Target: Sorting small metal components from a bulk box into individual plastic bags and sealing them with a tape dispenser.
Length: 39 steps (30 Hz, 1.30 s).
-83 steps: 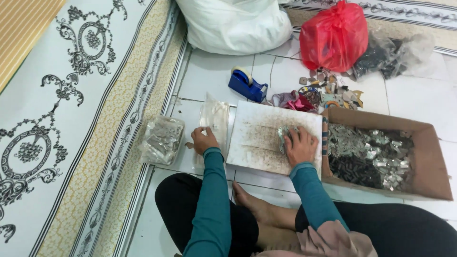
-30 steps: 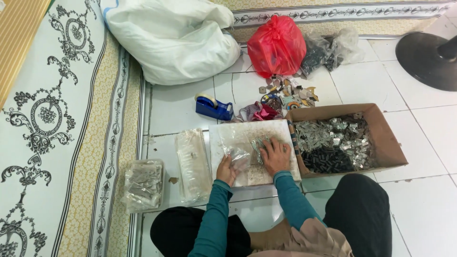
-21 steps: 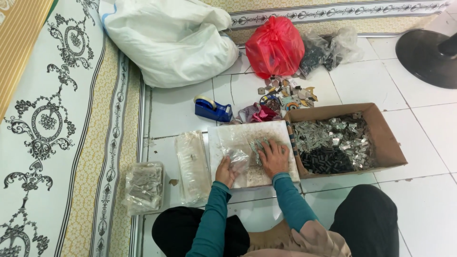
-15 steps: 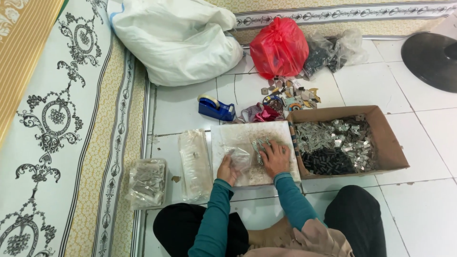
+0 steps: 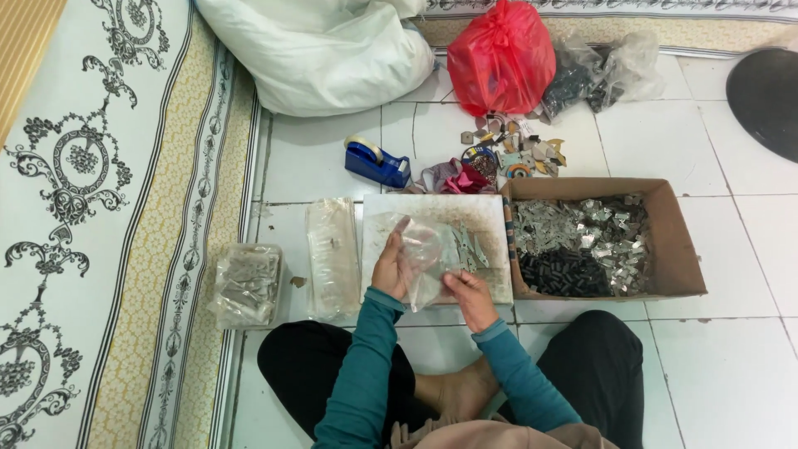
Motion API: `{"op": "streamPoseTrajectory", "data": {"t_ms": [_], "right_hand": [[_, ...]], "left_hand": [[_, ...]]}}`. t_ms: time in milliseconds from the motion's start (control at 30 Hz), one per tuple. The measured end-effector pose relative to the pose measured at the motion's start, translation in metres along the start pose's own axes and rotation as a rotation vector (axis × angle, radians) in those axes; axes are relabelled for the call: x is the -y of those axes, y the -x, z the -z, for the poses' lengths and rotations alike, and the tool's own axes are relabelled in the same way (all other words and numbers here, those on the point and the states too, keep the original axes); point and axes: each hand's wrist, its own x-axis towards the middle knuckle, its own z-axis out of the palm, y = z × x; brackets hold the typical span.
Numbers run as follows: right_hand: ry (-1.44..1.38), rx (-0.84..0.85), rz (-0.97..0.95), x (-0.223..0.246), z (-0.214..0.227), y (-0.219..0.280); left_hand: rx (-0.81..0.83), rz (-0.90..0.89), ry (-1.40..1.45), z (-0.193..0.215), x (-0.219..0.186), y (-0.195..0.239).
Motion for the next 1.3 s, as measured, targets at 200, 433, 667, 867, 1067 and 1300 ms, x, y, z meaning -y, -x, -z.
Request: {"op": "streamPoseTrajectory", "data": {"t_ms": [200,433,667,867,1067,1300], "right_hand": [[0.144,0.093,0.011,-0.014,0.019,0.031],[0.260,0.233,-0.125,0.023,0.014,0.086],[0.460,0.155,-0.112,0.028,0.016,0.065],[0.662,-0.037,0.084,0.061,0.006,0.016],[0.618,-0.055,0.411,0.146,-0.044,0.013],[0.647,-0.178,0.296,0.087,0.023,-0.007]], "left_hand": [[-0.047,0.078,0.150,0.058,0.031,-0.013],[-0.135,0.065,-0.032,0.051,0.014,-0.019],[-0.147,-0.186,-0.401,-0.019,-0.032,0.018],[-0.073,-0.457,-0.686,-0.062,-0.061,0.043],[0.072,-1.063,-1.027,-0.115,-0.079,0.086],[0.028,-0.999,-1.427,-0.035,-0.037,0.074]]}}
